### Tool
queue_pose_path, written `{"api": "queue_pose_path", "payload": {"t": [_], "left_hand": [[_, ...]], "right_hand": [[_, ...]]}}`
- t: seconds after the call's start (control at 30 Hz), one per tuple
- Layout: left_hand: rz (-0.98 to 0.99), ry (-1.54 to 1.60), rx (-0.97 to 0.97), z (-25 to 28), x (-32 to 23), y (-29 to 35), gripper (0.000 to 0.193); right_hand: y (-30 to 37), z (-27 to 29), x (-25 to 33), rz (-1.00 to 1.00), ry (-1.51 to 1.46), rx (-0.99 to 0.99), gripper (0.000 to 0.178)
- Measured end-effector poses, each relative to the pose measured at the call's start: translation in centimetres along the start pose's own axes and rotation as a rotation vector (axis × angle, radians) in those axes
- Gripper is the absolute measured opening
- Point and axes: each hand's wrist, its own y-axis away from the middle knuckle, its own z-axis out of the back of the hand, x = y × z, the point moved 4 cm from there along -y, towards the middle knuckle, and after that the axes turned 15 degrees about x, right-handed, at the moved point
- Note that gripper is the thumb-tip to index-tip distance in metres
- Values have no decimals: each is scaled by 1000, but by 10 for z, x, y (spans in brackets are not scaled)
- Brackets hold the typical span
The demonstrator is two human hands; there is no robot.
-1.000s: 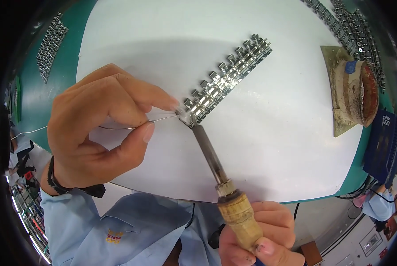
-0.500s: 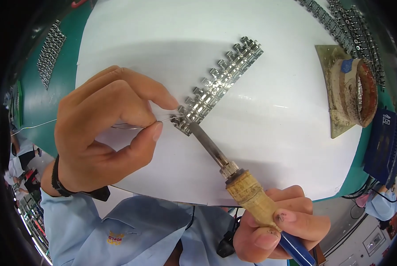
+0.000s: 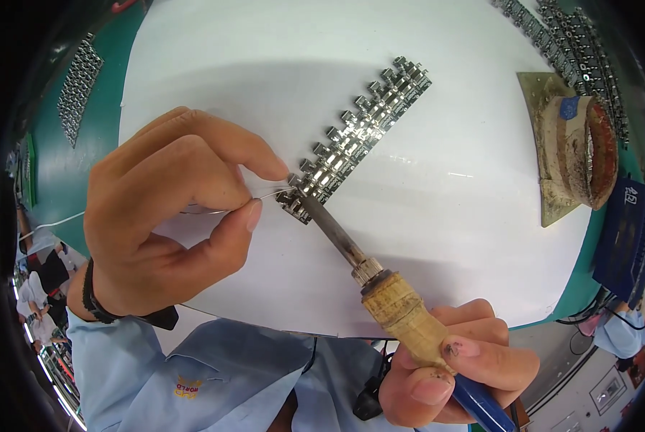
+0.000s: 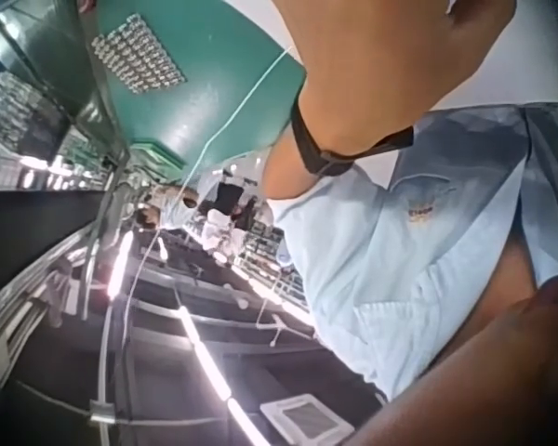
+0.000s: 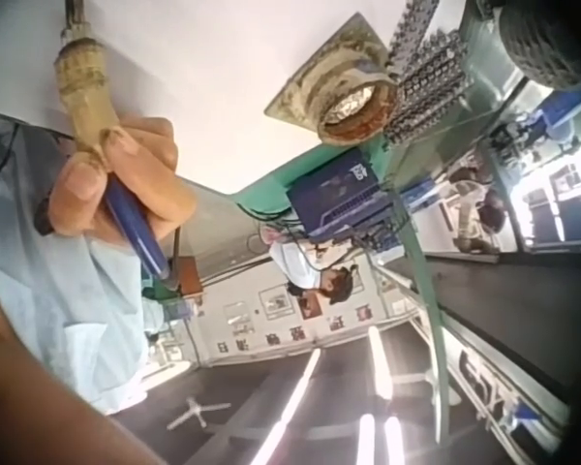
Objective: Soldering electronic components onto a metal strip at a workbench.
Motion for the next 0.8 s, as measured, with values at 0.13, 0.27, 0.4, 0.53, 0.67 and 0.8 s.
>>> {"api": "queue_pose_path", "payload": {"t": [0.13,0.27,0.4,0.53,0.67,0.8], "left_hand": [[-13,-39,-7,-1,0,0,26],[-15,-35,-15,-3,1,0,26],[-12,-15,-6,-2,0,0,25],[-23,6,-19,-2,-1,0,24],[-37,15,-36,-5,-1,-3,23],[-22,17,-39,-5,-2,-5,23]], "right_hand": [[0,-1,1,24,3,0,25],[1,-2,2,28,7,14,26],[8,0,-1,26,-120,-63,26],[9,9,1,56,-39,99,26],[13,6,4,77,7,84,25],[13,7,5,101,58,138,25]]}}
